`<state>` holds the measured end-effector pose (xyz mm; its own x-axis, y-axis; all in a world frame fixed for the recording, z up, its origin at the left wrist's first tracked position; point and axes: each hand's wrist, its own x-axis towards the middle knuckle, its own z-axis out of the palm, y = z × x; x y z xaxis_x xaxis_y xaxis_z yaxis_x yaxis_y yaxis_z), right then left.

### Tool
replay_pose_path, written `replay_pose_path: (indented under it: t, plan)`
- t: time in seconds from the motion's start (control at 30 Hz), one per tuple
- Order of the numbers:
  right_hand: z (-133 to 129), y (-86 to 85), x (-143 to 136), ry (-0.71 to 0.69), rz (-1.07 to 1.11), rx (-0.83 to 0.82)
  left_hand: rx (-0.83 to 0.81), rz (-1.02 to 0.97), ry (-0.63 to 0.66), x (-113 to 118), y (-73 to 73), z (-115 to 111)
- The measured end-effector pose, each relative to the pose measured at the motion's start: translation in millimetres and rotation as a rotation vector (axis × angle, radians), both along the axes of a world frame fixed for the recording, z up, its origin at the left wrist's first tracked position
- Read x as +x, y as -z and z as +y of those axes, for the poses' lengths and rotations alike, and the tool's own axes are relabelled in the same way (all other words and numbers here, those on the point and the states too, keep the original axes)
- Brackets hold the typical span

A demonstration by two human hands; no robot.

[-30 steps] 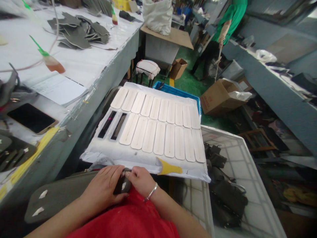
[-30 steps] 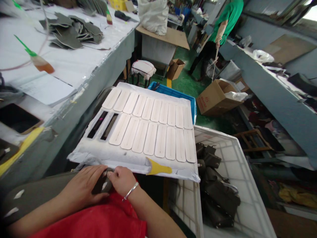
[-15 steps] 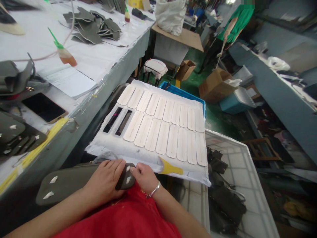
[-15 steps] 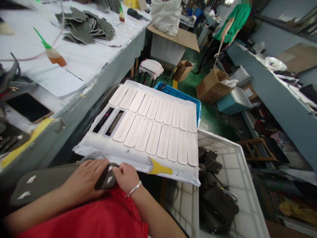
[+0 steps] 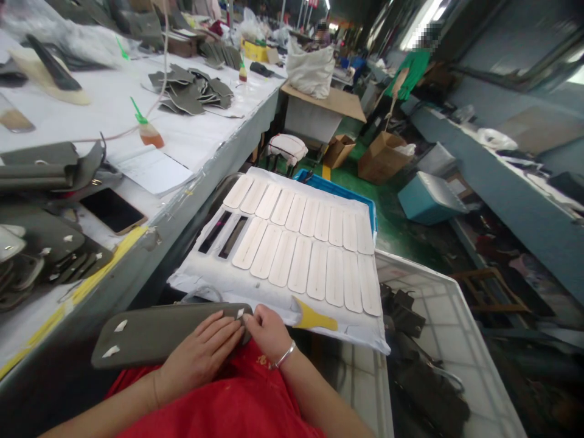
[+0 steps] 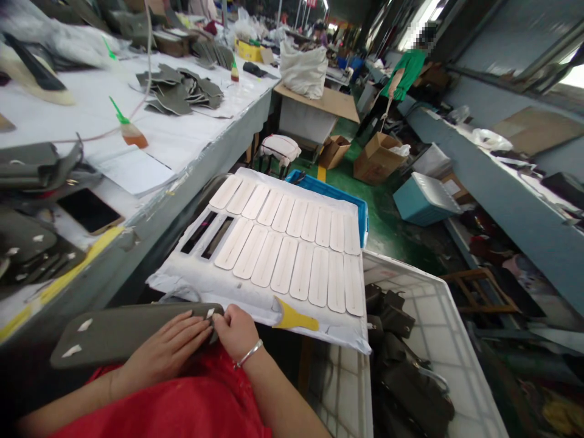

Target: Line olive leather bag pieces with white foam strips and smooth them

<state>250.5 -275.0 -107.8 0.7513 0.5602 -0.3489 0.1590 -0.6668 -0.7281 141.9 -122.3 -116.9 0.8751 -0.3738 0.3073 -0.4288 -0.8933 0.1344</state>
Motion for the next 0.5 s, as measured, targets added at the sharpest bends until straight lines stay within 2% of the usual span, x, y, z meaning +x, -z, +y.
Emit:
replay_pose_path:
  t: [0.1, 0.3, 0.5]
  plan:
    - [-1.4, -4.9, 7.2, -0.06, 0.037, -0.046, 0.05, 0.028, 0.018, -4.8, -3.4, -1.1]
    - [8.4, -12.0, 26.8, -0.19, 0.167, -0.139, 0.148, 0.08, 0.061, 4.4, -14.1, -5.8]
    - [8.7, -21.8, 25.7, -0.176, 0.21, -0.175, 0.136, 0.109, 0.024, 5.1, -13.8, -11.2]
